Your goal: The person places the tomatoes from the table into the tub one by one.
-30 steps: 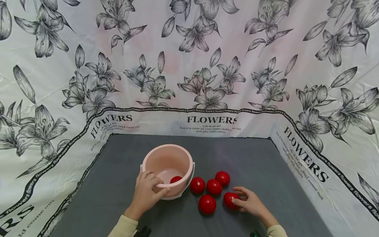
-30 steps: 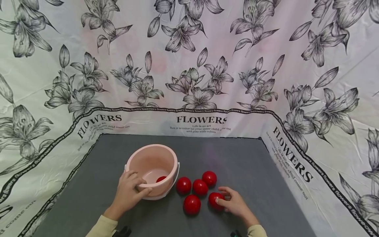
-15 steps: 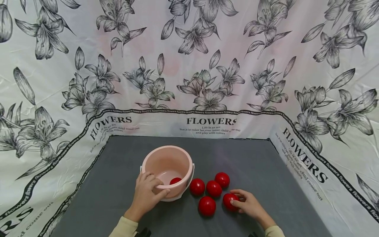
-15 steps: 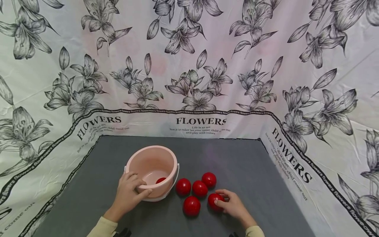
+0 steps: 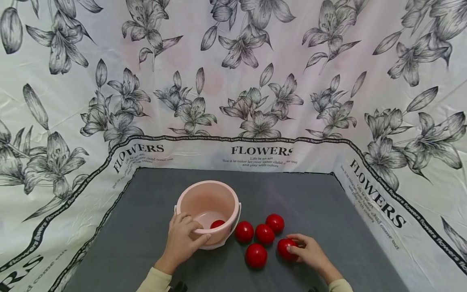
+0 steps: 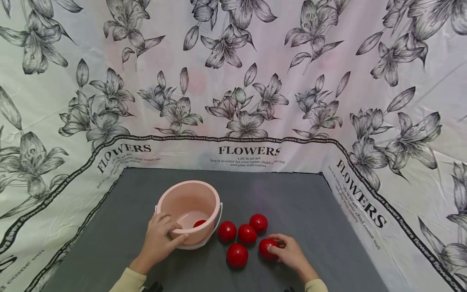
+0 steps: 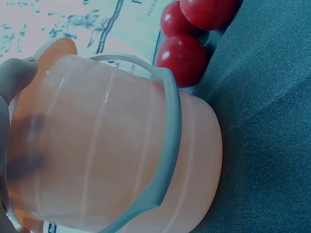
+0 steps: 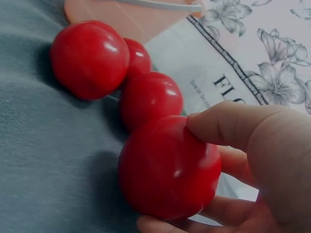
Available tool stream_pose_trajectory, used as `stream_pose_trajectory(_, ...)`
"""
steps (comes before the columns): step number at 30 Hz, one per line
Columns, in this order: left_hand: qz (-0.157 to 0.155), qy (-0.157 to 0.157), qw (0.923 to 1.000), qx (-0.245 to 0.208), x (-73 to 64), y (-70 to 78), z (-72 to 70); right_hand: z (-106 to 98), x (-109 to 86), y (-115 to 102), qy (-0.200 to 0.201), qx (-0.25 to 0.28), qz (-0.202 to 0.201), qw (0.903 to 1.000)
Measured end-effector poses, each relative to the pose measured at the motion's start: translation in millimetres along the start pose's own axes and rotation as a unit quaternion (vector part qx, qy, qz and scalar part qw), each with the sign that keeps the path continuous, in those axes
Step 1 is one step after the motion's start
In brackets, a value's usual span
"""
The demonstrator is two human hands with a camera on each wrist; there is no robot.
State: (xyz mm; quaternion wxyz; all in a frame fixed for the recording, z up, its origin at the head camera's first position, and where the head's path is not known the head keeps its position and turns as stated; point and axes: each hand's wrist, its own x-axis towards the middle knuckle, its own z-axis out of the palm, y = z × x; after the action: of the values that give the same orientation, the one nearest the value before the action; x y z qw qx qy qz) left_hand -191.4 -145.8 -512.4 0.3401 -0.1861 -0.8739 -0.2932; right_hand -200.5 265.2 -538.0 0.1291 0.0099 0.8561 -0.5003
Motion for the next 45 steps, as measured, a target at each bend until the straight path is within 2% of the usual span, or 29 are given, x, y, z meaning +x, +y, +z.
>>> stream_pose_trajectory(6,-0.002,-0.003,1.0,0.0,-1.0,0.9,1.5,-22,-0.9,-13,0.029,-0.013,-0.01,0.9994)
stream_pose_trajectory(10,-0.007,-0.006,1.0,0.002,-1.5,1.1,1.5,-42,-0.4,-33,0.041,-0.037,-0.054,0.9971)
stream_pose_trajectory(14,-0.007,-0.005,1.0,0.001,-0.6,0.5,1.8,-60,3.9,-64,0.056,-0.082,-0.113,0.9886)
stream_pose_trajectory(17,-0.006,-0.004,1.0,0.003,-0.1,-0.8,2.5,-69,10.6,-94,0.067,-0.12,-0.141,0.9803)
stream_pose_trajectory(20,-0.008,-0.007,0.9999,0.007,-0.3,-2.6,3.0,-69,20.2,-126,0.067,-0.146,-0.156,0.9746)
stream_pose_trajectory(25,-0.01,-0.008,0.9998,0.013,-1.2,-4.4,2.7,-47,38.5,-168,0.041,-0.162,-0.187,0.9679)
stream_pose_trajectory(29,-0.01,-0.006,0.9999,0.012,-1.4,-4.0,2.3,-18,48.9,-194,0.01,-0.161,-0.224,0.961)
stream_pose_trajectory(33,-0.005,-0.007,0.9999,0.01,-1.1,-3.2,2.5,12,51.5,-215,-0.023,-0.16,-0.253,0.954)
stream_pose_trajectory(41,0.001,-0.005,0.9999,0.013,-0.3,-1.9,2.0,65,53.5,-238,-0.069,-0.168,-0.29,0.9398)
stream_pose_trajectory(45,0.004,-0.003,0.9999,0.016,-0.5,-1.4,2.2,84,56.6,-239,-0.095,-0.162,-0.278,0.942)
